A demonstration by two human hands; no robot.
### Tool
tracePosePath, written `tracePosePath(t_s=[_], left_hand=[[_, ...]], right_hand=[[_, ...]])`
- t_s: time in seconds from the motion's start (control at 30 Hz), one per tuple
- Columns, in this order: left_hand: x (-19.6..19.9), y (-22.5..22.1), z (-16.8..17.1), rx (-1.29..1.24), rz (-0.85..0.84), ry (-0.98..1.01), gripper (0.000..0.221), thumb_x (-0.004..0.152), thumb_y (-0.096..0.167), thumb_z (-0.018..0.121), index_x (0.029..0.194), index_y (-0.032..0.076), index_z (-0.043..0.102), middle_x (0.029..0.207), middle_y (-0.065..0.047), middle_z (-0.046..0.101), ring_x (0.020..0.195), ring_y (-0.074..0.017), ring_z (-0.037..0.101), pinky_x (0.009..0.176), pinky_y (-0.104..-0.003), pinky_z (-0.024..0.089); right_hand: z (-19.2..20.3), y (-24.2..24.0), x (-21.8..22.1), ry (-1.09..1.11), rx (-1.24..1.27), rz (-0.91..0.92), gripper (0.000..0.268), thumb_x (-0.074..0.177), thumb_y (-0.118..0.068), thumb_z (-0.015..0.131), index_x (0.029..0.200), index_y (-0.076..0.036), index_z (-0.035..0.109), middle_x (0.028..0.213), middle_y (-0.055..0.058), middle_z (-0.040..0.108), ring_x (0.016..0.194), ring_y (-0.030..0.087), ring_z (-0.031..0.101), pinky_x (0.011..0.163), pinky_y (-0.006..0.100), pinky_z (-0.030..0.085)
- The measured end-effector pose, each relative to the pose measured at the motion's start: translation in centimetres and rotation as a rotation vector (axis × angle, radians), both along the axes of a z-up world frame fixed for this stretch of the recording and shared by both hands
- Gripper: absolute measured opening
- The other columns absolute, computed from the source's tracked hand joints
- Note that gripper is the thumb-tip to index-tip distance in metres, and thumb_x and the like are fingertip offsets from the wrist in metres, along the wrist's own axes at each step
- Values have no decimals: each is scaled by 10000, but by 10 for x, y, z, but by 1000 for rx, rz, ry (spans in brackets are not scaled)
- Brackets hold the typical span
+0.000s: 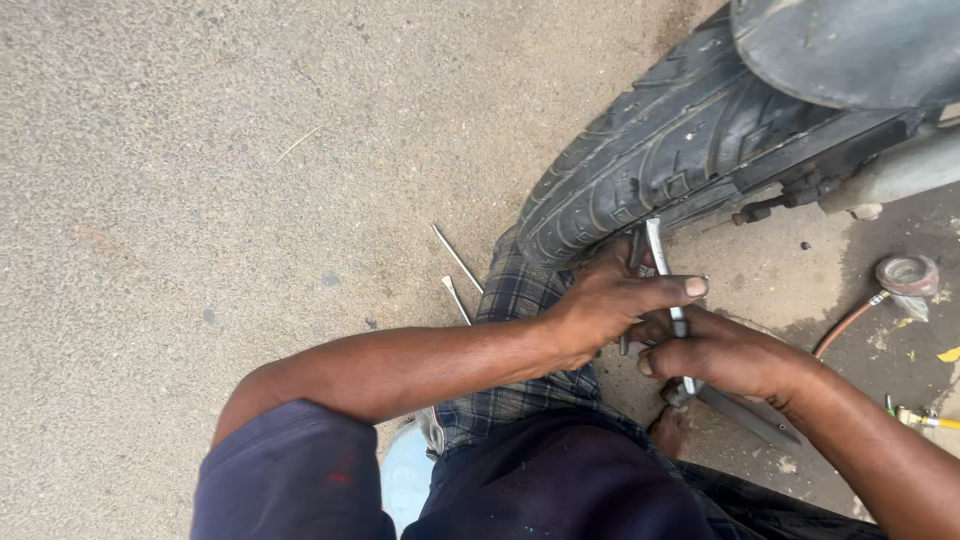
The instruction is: The person repairs a motorcycle tire by using a hammer and a tire iron to pry the tire away from the rim, then uses pliers to manipulate the tube and valve stem before using the tire iron and hammer to reseat the tire onto the wheel rim.
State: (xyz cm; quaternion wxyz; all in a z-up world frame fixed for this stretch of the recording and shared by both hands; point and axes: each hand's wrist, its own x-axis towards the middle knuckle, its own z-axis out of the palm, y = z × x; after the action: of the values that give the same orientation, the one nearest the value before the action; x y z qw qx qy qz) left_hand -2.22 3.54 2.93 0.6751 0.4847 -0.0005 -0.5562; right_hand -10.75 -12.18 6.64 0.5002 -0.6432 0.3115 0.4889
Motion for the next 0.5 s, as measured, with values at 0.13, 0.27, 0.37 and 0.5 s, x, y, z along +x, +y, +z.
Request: tracePosePath(t_s=[0.13, 0.27, 0.37, 0.5], left_hand=[[1, -6, 8, 108, 25, -14, 459, 827, 268, 767, 1092, -45, 561, 915, -147, 612, 793, -204, 652, 615, -345, 563], [7, 1, 13, 112, -16, 105, 413, 899, 232, 740, 1169, -25, 561, 945, -210, 625, 740, -272, 589, 584, -409, 483], [4, -9, 6, 71, -26, 92, 365, 858, 197, 701, 1137, 34, 532, 997, -127, 631, 859, -148, 662, 729, -325, 564], [-6, -29, -1, 68, -42, -20, 316, 939, 118, 710, 1106, -67, 516, 1016, -177, 592, 866, -175, 631, 755, -345, 551]], right_hand=[[-23, 19, -29, -255, 203, -506, 621, 734, -218, 696, 1295, 8, 557, 1134, 172, 691, 1108, 298, 656, 980, 442, 523], [-58, 49, -51, -538, 423, -806, 528, 886, -200, 712, 1218, 180, 556, 1060, 223, 608, 996, 338, 588, 889, 481, 493], [-61, 34, -48, -555, 188, -396, 548, 792, -286, 640, 1203, 77, 653, 1114, 166, 747, 1074, 247, 691, 949, 398, 539], [-43, 24, -33, -792, 69, -331, 747, 803, -256, 665, 1378, 131, 389, 1304, 195, 544, 1219, 271, 529, 961, 409, 461]])
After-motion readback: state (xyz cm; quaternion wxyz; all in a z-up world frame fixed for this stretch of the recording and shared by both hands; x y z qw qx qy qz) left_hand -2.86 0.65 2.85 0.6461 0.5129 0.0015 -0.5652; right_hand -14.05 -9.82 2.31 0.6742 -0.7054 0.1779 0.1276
